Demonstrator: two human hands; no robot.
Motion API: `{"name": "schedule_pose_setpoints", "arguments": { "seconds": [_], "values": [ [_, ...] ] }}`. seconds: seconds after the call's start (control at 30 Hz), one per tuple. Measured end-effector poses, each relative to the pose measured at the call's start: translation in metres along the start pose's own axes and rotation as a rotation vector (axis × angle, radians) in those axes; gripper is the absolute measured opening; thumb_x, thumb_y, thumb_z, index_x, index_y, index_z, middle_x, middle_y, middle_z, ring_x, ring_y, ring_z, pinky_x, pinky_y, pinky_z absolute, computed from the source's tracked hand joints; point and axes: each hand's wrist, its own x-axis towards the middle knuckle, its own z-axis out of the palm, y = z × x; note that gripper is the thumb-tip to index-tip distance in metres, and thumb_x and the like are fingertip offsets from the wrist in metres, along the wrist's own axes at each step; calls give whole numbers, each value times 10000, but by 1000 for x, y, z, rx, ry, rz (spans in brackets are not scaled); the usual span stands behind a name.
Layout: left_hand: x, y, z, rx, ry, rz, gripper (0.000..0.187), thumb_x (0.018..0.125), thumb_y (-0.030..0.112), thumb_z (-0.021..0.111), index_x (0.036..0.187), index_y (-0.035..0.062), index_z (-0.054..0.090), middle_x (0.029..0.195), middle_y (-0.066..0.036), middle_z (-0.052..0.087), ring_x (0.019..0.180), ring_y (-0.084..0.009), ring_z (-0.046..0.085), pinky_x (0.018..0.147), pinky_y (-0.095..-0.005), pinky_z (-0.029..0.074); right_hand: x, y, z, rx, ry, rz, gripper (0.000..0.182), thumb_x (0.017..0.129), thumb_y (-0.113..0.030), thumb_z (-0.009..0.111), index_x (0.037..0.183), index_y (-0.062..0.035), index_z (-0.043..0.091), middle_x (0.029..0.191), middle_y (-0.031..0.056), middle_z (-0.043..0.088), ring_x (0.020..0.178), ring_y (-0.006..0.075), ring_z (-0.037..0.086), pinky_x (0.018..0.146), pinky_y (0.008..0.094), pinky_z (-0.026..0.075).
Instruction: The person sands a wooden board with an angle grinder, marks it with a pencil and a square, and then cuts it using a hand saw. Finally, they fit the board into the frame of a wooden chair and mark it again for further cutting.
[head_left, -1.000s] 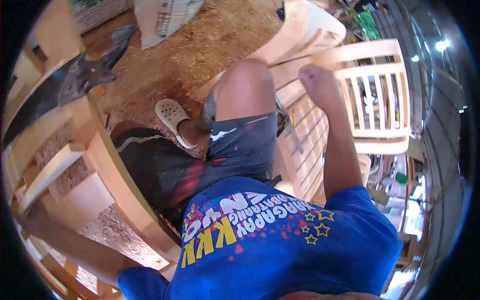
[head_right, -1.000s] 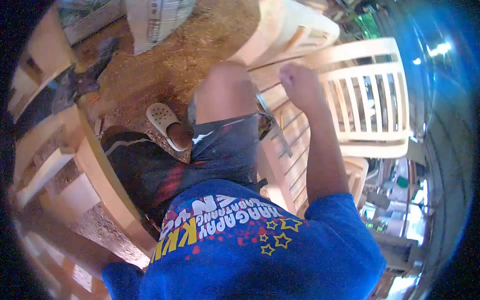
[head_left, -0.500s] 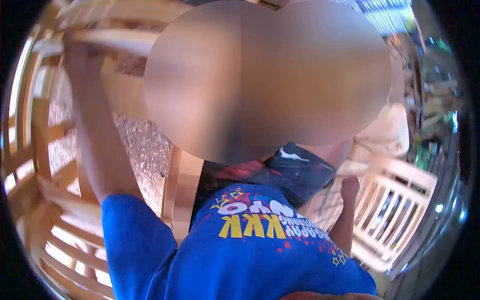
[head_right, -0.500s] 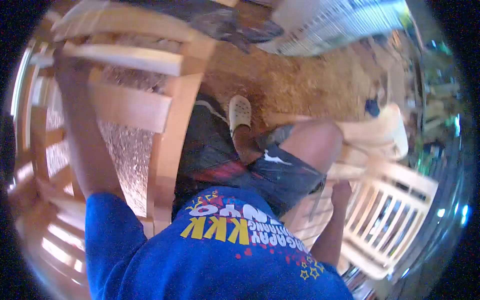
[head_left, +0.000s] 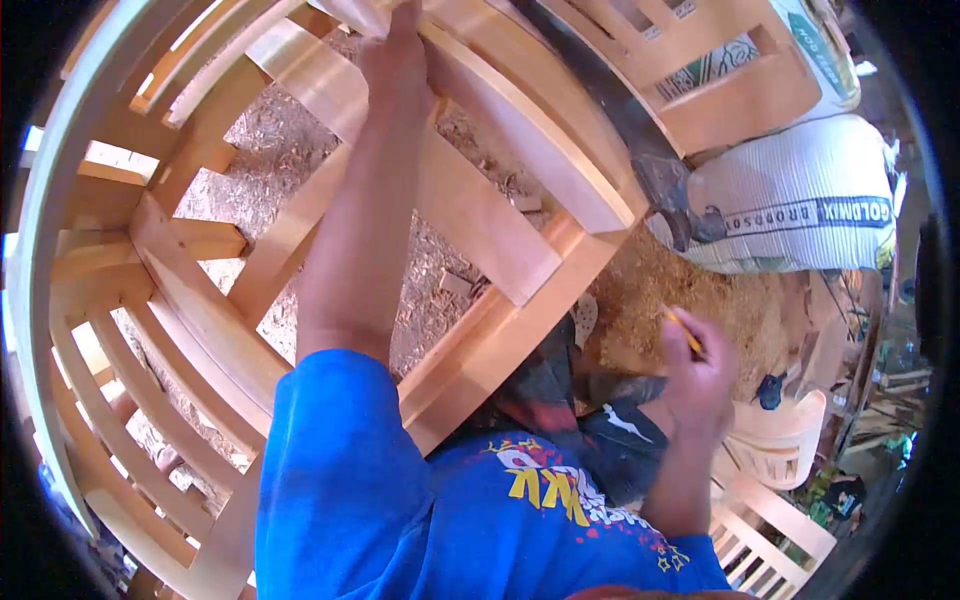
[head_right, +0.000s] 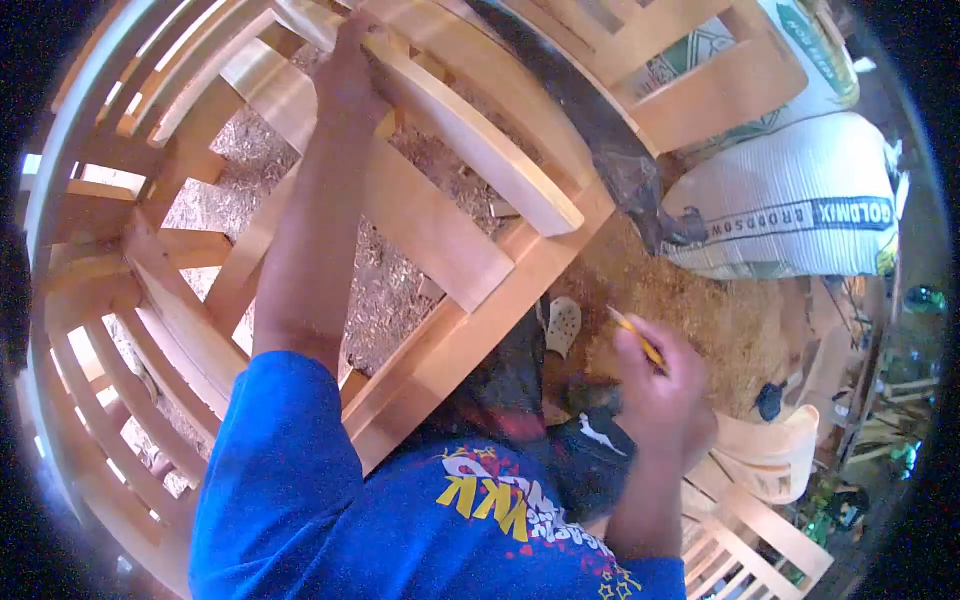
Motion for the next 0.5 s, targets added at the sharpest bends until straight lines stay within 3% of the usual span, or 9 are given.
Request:
{"name": "schedule_pose_setpoints", "arguments": {
  "seconds": [0.07,0.17,0.27,0.33,0.5],
  "values": [
    [3,-6,2,-28,13,-16,479,955,300,712,1281,-16,559,1073,-133,650,986,-296,690,839,-495,596,20,-12,33,198,-31,-66,155,920,-86,771,1052,-8,743,945,101,743,861,168,695,805,317,548],
    [25,-23,-22,-7,-52,110,532,959,310,709,1339,-17,530,1168,-160,629,1079,-326,679,904,-509,602,23,-12,91,382,38,-39,144,935,-113,767,1019,-10,710,889,94,718,816,154,680,732,311,544],
    [0,-8,-16,45,-111,-22,248,1040,361,655,1012,117,618,794,-42,635,687,-220,657,610,-380,591,22,-11,116,361,35,-120,139,925,-98,773,993,-15,685,859,98,692,763,162,670,693,322,543],
    [19,-20,-21,-233,-243,21,243,1025,355,668,986,120,618,784,-50,631,670,-228,657,611,-394,597,24,-5,135,422,82,-161,145,914,-76,775,972,-21,655,826,98,669,740,170,667,669,332,532],
    [10,-18,-14,-185,-261,34,237,1021,351,666,984,122,618,787,-62,637,678,-231,667,620,-408,604,29,2,136,391,54,-191,150,892,-34,764,931,-39,618,812,120,637,726,238,665,647,363,522]
  ]
}}
